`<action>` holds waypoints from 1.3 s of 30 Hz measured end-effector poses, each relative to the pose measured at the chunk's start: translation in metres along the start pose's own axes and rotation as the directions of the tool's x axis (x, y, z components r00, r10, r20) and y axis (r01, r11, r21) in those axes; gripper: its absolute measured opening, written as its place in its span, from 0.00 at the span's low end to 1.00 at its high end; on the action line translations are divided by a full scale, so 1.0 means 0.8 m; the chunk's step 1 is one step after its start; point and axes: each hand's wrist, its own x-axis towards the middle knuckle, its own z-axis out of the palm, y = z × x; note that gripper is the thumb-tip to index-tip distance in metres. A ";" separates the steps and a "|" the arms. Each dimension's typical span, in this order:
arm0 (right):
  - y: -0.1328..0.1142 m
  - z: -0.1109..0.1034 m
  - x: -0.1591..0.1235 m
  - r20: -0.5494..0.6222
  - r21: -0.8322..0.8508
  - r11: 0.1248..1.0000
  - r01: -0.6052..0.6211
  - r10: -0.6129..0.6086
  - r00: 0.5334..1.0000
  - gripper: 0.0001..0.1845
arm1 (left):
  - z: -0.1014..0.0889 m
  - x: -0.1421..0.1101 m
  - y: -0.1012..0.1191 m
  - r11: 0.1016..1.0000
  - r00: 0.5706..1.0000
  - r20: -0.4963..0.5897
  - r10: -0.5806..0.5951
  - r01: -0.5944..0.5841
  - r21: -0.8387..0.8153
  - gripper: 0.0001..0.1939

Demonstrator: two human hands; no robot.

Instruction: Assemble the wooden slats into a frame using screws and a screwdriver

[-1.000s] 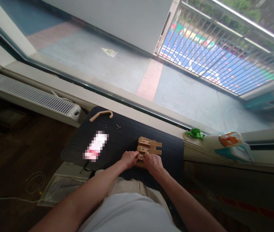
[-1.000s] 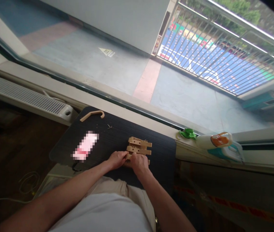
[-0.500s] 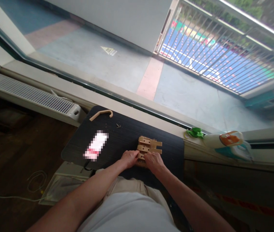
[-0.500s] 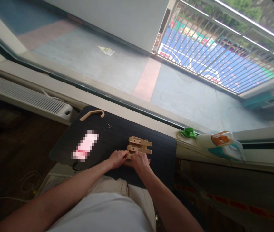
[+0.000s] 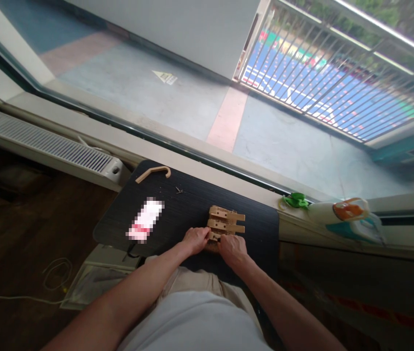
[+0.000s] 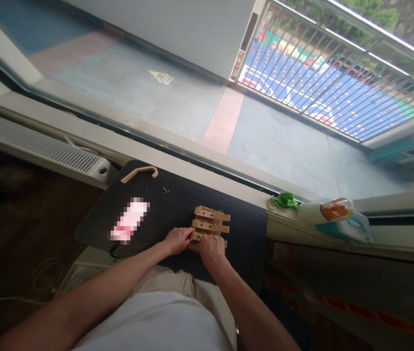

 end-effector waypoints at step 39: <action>0.036 0.025 -0.008 0.038 0.091 0.996 0.010 -0.013 0.999 0.14 | 0.007 0.002 -0.004 1.000 1.000 -0.002 -0.003 0.003 0.005 0.14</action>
